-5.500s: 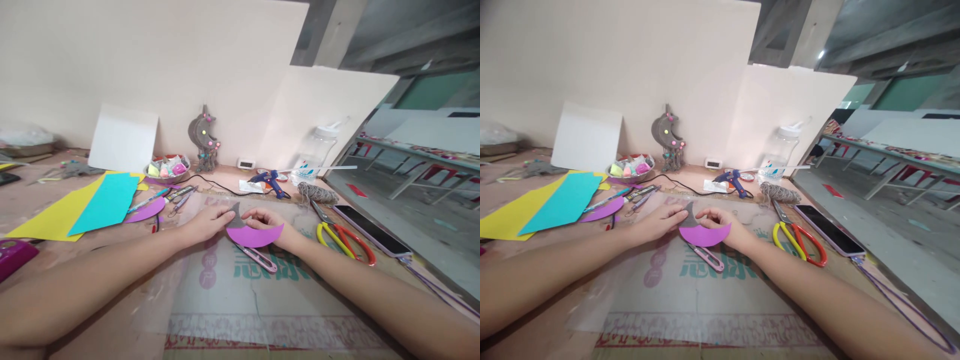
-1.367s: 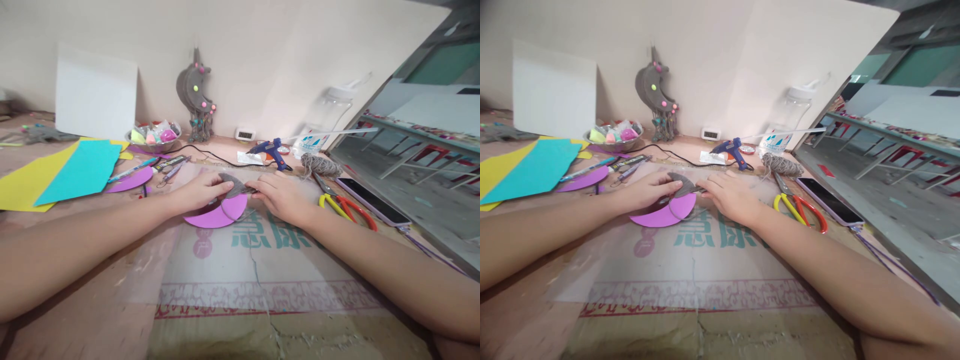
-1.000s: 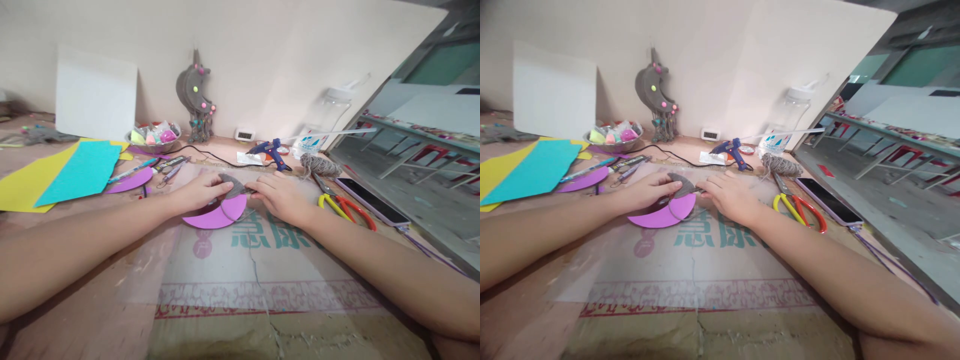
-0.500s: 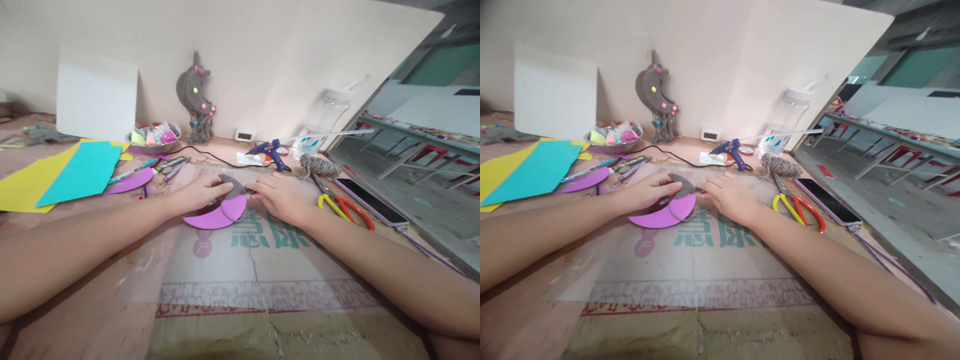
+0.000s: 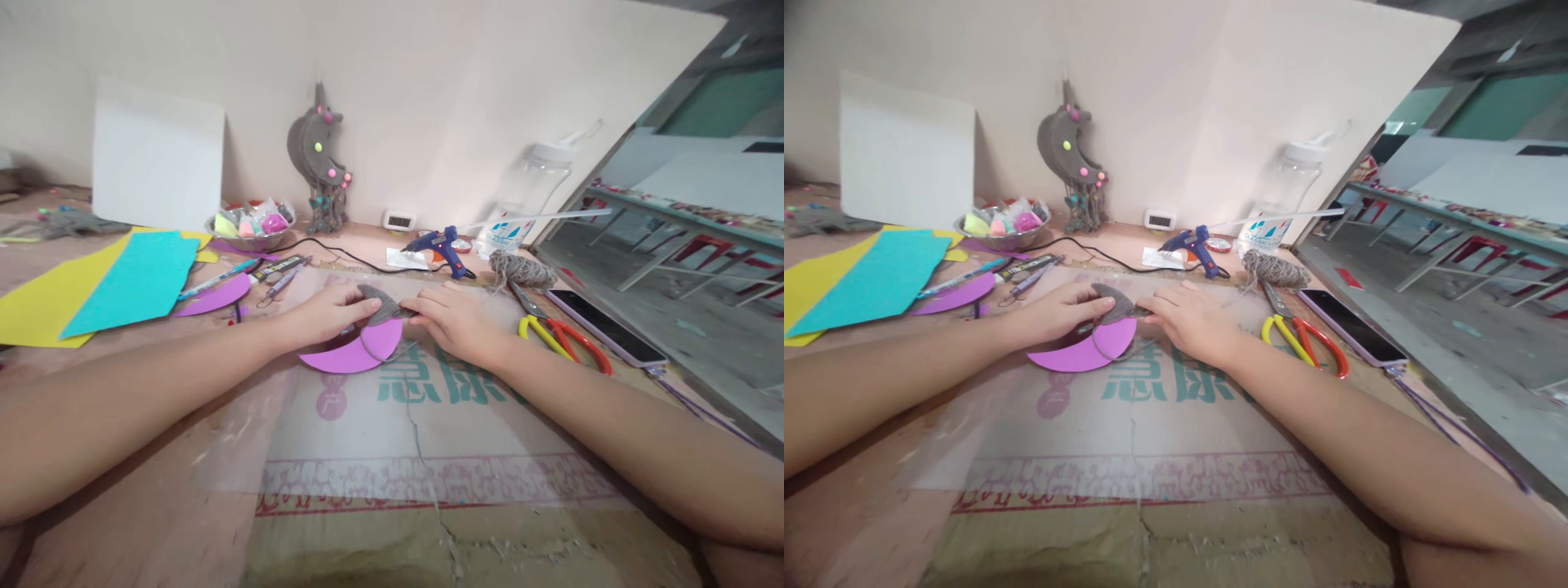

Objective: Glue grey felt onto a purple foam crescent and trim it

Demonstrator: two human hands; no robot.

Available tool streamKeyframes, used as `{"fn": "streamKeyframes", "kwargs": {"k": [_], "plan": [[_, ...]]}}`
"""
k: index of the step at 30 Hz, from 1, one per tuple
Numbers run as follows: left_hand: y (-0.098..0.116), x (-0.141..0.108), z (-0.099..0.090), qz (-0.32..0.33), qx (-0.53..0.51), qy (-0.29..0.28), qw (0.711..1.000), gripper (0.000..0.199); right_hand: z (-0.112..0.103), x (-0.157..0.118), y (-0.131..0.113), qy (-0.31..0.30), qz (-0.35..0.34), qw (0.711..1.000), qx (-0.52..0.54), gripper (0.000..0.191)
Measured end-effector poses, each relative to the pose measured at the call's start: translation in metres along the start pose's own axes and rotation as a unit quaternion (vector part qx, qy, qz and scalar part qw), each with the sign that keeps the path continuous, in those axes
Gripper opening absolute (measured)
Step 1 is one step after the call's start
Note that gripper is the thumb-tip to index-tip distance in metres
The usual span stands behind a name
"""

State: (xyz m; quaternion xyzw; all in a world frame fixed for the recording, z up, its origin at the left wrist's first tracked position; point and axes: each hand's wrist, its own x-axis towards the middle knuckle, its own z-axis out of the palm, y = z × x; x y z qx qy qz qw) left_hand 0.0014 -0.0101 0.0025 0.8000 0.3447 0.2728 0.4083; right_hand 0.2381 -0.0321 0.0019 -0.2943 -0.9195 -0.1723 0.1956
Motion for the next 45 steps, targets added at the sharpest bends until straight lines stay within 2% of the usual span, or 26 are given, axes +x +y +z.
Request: {"fn": "streamKeyframes", "kwargs": {"k": [17, 24, 29, 32, 39, 42, 45], "plan": [[0.001, -0.001, 0.001, -0.006, -0.004, 0.005, 1.000, 0.034, 0.001, 0.000, 0.002, -0.001, 0.003, 1.000, 0.007, 0.028], [0.003, -0.001, 0.000, -0.011, 0.001, 0.001, 1.000, 0.035, 0.001, 0.000, 0.002, 0.027, 0.044, 0.997, 0.053, 0.032], [0.004, -0.001, 0.000, -0.013, 0.005, 0.017, 1.000, 0.034, 0.001, 0.000, 0.003, 0.007, 0.046, 0.998, 0.045, 0.031], [0.004, -0.001, 0.000, -0.018, 0.013, 0.026, 0.999, 0.034, 0.001, 0.000, 0.003, 0.018, 0.061, 0.997, 0.050, 0.031], [0.000, -0.001, 0.001, 0.004, 0.044, 0.016, 0.999, 0.035, 0.000, 0.002, -0.007, 0.079, 0.177, 0.968, 0.161, 0.021], [0.000, -0.002, 0.001, 0.014, 0.072, 0.016, 0.997, 0.034, 0.001, 0.003, -0.014, 0.071, 0.181, 0.960, 0.201, 0.017], [0.002, -0.002, 0.001, 0.022, 0.073, 0.003, 0.997, 0.034, 0.003, 0.004, -0.018, 0.060, 0.164, 0.958, 0.229, 0.021]]}}
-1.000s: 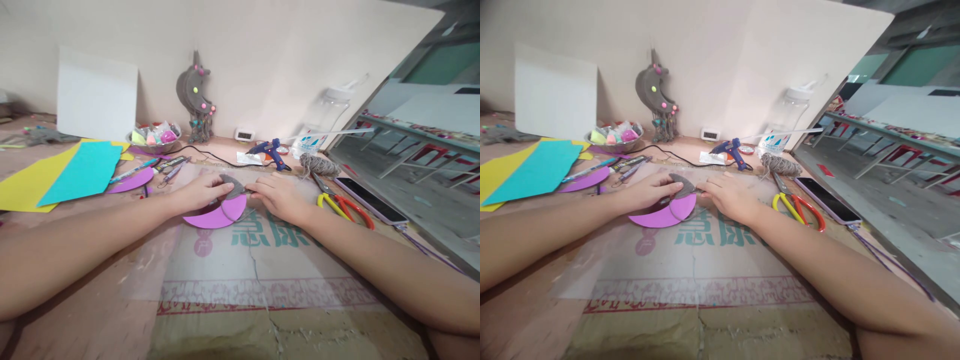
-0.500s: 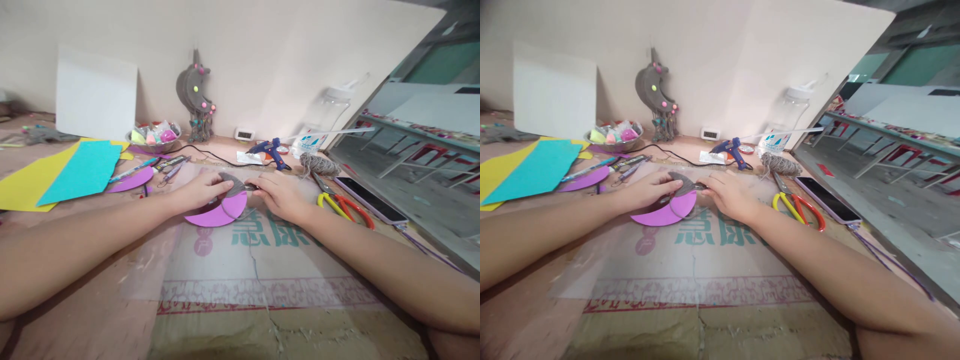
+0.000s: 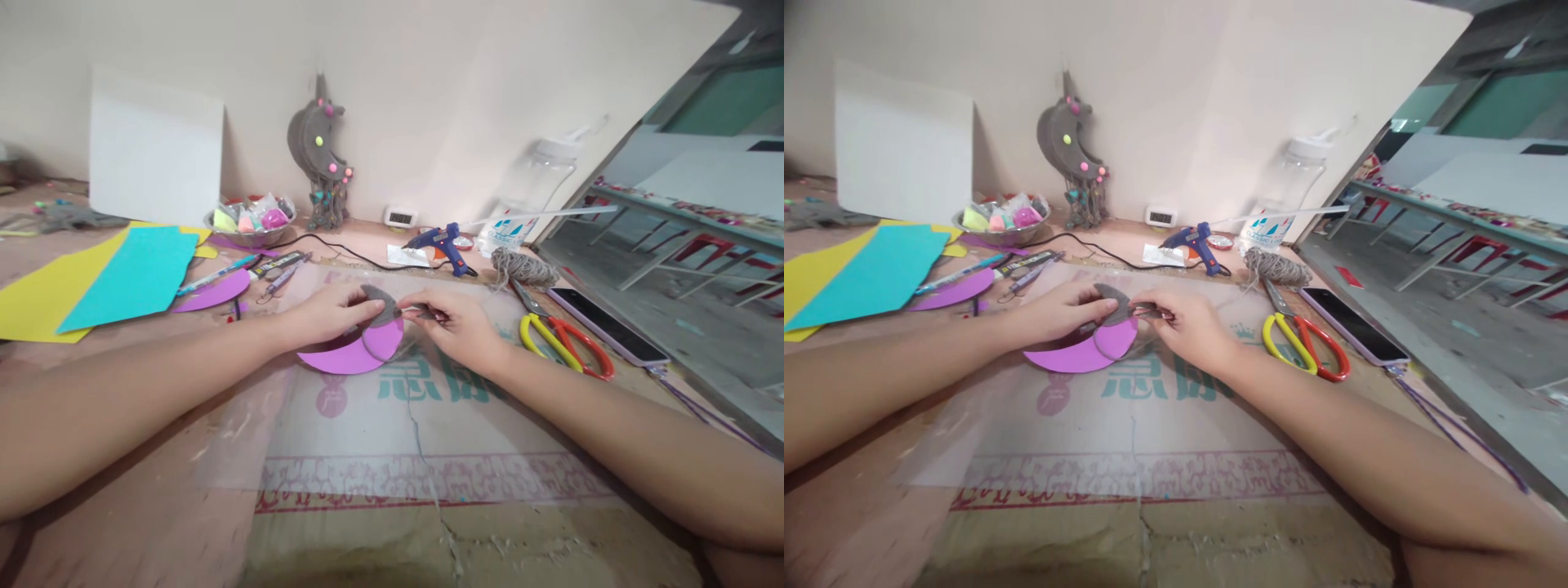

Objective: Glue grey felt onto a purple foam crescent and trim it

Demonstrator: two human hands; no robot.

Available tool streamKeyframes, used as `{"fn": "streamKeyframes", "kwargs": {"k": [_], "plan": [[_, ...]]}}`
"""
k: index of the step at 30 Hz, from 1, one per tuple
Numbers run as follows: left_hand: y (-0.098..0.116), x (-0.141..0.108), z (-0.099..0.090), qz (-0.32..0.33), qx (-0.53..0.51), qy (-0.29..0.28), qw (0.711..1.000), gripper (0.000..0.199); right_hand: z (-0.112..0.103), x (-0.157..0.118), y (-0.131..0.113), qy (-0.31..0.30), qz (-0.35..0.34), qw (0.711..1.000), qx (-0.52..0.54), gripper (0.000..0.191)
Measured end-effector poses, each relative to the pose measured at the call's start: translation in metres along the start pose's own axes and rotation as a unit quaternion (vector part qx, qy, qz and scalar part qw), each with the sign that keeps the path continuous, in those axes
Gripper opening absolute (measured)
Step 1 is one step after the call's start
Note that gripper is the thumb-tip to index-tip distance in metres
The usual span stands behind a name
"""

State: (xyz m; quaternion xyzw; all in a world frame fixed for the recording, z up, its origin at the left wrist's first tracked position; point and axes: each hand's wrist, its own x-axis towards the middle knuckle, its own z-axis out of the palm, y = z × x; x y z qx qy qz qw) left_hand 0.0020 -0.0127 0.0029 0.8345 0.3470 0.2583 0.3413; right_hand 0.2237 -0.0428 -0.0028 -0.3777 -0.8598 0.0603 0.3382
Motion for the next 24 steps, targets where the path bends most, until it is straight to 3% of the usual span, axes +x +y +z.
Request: {"fn": "streamKeyframes", "kwargs": {"k": [15, 18, 21, 24], "plan": [[0.0032, 0.0007, 0.0001, 0.024, 0.023, -0.021, 0.999, 0.030, 0.0014, -0.0017, 0.0033, -0.051, -0.029, 0.997, -0.045, 0.033], [0.0035, 0.0003, 0.0001, 0.014, 0.020, -0.017, 1.000, 0.031, -0.0001, -0.0004, 0.0020, -0.008, 0.005, 0.999, -0.038, 0.025], [0.0031, 0.0002, 0.0001, 0.008, 0.016, -0.008, 1.000, 0.033, -0.0014, 0.0032, 0.0039, 0.057, 0.047, 0.997, -0.019, 0.003], [0.0028, 0.0001, -0.0002, 0.000, 0.015, -0.004, 1.000, 0.033, -0.0007, 0.0071, 0.0084, 0.076, 0.085, 0.993, -0.011, 0.014]]}}
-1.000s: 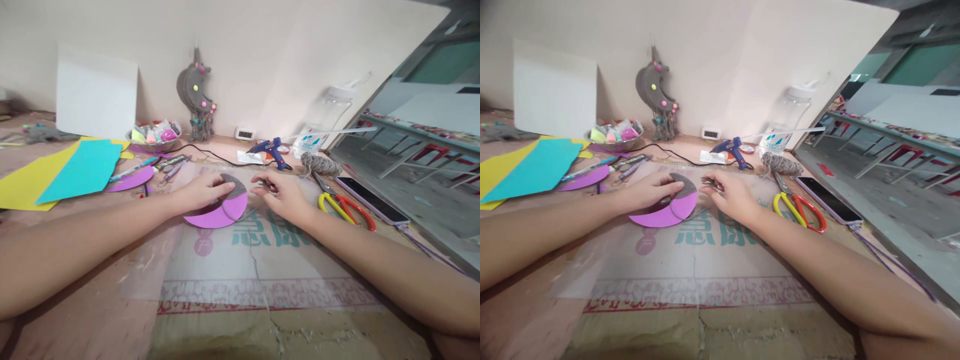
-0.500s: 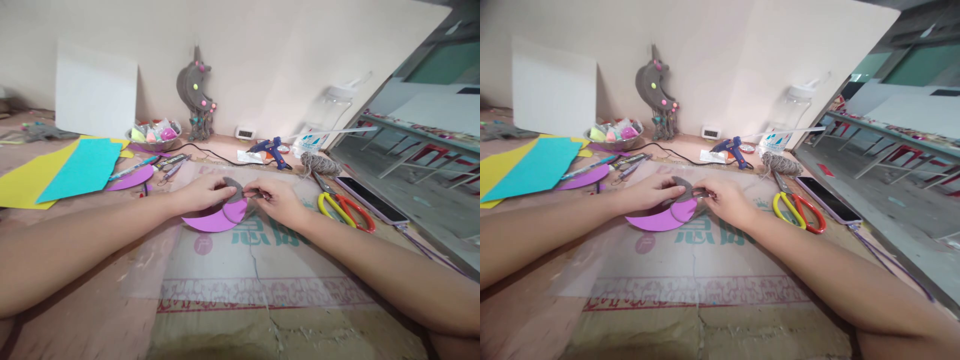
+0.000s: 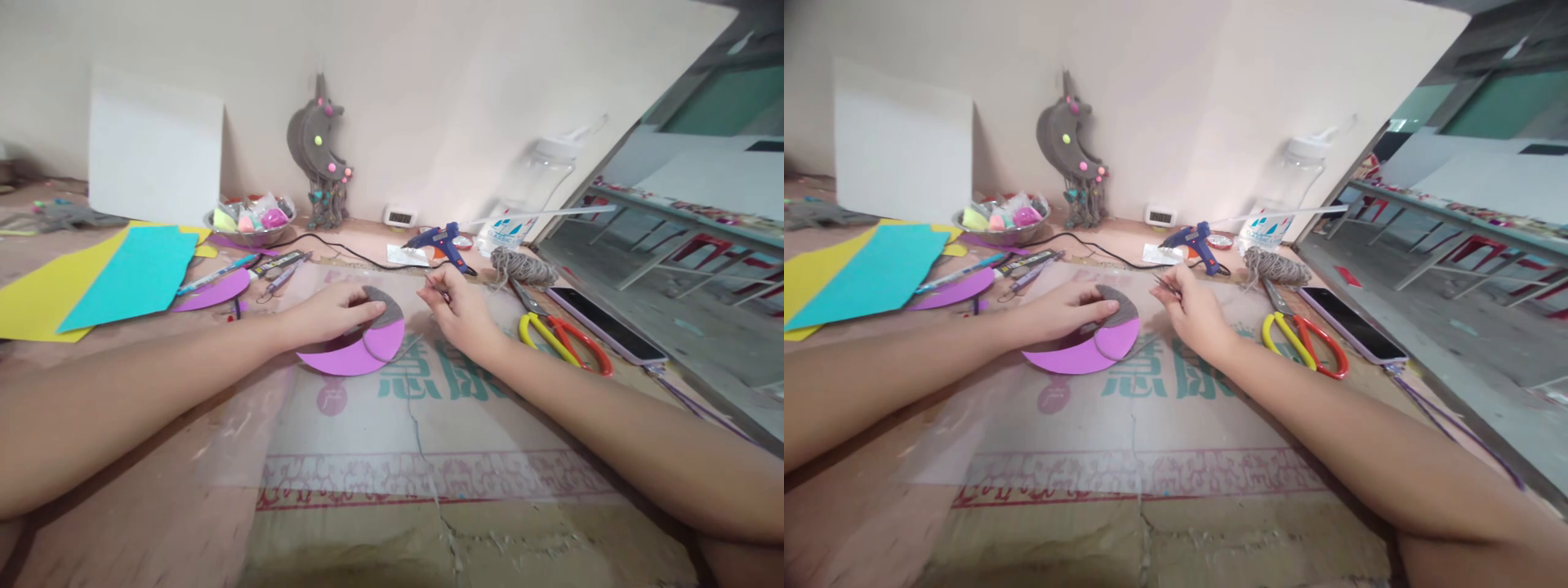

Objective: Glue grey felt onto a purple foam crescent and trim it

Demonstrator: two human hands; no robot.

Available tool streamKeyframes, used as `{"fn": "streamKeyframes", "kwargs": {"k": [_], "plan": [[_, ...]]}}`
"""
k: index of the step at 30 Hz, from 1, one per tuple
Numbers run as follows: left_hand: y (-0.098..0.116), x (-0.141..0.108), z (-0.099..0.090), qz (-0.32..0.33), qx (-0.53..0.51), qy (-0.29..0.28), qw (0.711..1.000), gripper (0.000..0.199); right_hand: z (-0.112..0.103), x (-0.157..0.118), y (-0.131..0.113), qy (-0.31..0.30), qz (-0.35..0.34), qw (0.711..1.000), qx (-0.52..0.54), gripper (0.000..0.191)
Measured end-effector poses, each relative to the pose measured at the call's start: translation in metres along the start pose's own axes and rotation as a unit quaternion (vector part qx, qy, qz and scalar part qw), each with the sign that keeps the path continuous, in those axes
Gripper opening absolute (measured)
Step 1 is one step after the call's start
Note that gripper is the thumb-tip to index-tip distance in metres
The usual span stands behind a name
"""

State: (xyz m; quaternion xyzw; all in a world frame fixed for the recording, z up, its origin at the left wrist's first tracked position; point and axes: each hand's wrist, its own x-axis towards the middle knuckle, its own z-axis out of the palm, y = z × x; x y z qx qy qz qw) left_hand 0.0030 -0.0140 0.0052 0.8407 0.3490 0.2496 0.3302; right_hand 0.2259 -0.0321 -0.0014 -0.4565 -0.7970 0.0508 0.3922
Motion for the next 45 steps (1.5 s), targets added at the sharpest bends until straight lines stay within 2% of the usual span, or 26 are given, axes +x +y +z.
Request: {"fn": "streamKeyframes", "kwargs": {"k": [2, 5, 11, 14, 19, 24, 29, 45], "plan": [[0.000, 0.000, 0.000, -0.011, -0.005, 0.000, 1.000, 0.034, 0.001, 0.001, 0.002, -0.014, 0.017, 1.000, -0.007, 0.021], [0.000, -0.001, -0.001, -0.029, -0.043, 0.003, 0.999, 0.034, 0.001, 0.001, 0.002, -0.032, 0.009, 0.999, -0.006, 0.016], [-0.005, 0.002, 0.000, -0.019, -0.113, 0.006, 0.993, 0.034, -0.004, -0.002, -0.001, -0.056, -0.123, 0.991, -0.022, 0.033], [-0.008, 0.003, 0.001, -0.012, -0.127, 0.007, 0.992, 0.033, -0.005, -0.002, 0.000, -0.073, -0.148, 0.985, -0.058, 0.038], [-0.011, 0.003, 0.001, -0.022, -0.154, 0.004, 0.988, 0.032, -0.006, 0.000, 0.004, -0.061, -0.159, 0.981, -0.093, 0.034], [-0.005, 0.003, -0.001, -0.046, -0.144, 0.024, 0.988, 0.030, -0.012, 0.002, 0.010, -0.076, -0.196, 0.967, -0.147, 0.034], [-0.001, 0.003, -0.003, -0.048, -0.141, 0.020, 0.989, 0.032, -0.015, 0.001, 0.010, -0.078, -0.231, 0.953, -0.178, 0.033], [-0.003, 0.003, -0.002, -0.042, -0.159, 0.012, 0.986, 0.031, -0.014, -0.001, 0.009, -0.091, -0.213, 0.953, -0.196, 0.031]]}}
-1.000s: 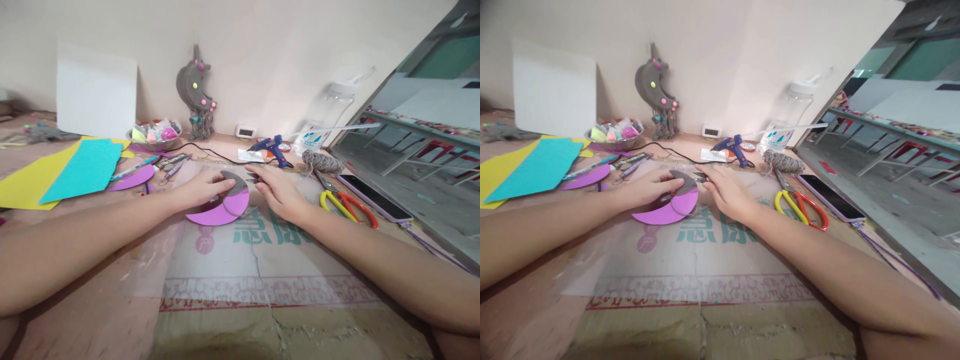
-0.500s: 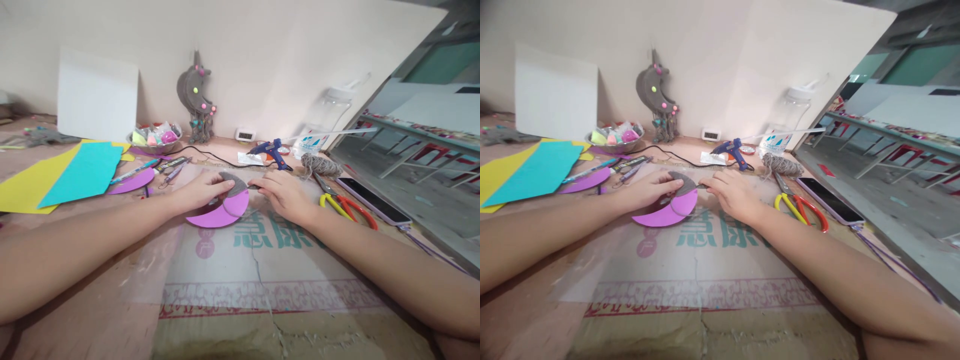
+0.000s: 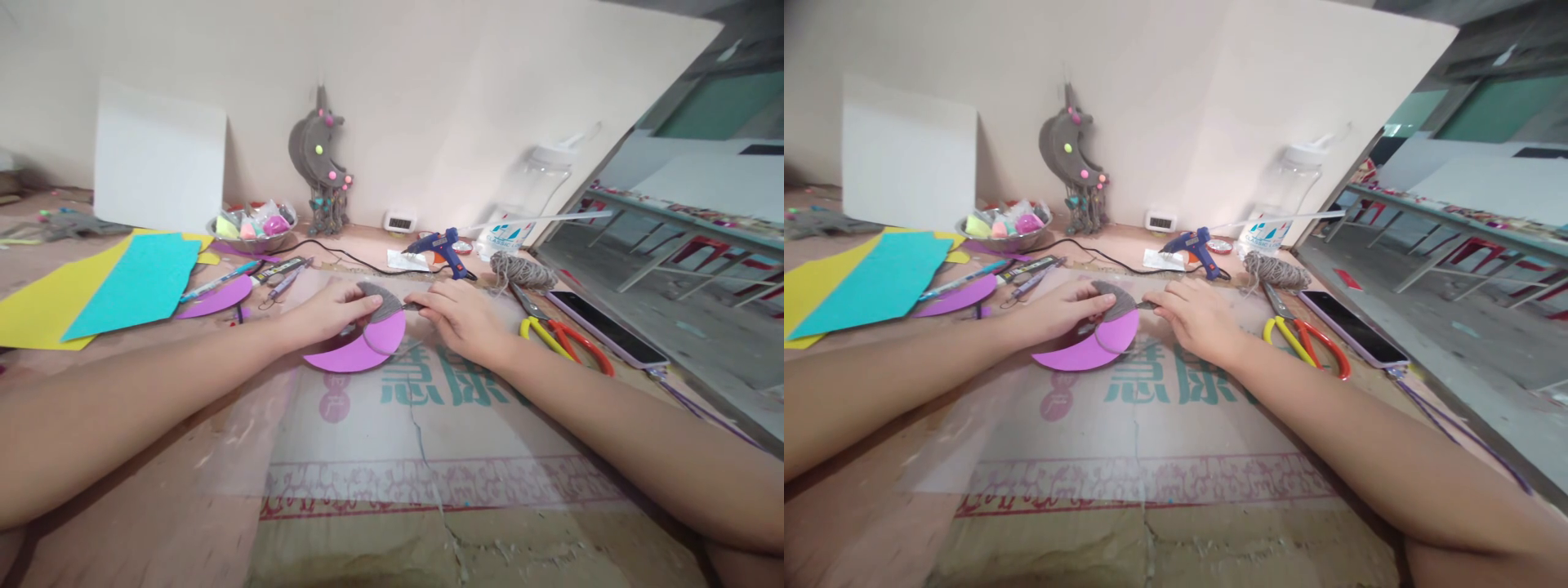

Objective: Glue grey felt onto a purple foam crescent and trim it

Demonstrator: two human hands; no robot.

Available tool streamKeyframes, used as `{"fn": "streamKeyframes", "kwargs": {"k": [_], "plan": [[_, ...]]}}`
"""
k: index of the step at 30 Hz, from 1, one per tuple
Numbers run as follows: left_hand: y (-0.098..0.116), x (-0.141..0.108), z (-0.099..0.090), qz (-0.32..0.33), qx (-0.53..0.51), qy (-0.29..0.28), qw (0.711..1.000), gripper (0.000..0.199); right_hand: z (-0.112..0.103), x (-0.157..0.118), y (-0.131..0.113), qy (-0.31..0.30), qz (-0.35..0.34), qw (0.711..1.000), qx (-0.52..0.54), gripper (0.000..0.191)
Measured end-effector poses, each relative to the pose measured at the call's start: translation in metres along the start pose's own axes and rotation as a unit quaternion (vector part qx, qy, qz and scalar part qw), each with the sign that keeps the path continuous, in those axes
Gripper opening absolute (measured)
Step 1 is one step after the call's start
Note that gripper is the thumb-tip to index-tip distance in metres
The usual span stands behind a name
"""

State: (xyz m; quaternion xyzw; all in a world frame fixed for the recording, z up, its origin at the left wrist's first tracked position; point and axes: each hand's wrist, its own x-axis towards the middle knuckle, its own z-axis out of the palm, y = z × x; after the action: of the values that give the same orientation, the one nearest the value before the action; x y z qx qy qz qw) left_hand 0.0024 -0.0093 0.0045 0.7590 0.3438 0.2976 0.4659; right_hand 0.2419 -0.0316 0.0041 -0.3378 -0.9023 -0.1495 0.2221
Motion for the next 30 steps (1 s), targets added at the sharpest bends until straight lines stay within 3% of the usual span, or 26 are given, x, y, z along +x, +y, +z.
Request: {"fn": "streamKeyframes", "kwargs": {"k": [30], "plan": [[-0.0018, -0.0005, -0.0006, -0.004, -0.021, -0.005, 1.000, 0.029, 0.0002, 0.0016, -0.0009, -0.018, -0.001, 1.000, -0.011, 0.031]]}}
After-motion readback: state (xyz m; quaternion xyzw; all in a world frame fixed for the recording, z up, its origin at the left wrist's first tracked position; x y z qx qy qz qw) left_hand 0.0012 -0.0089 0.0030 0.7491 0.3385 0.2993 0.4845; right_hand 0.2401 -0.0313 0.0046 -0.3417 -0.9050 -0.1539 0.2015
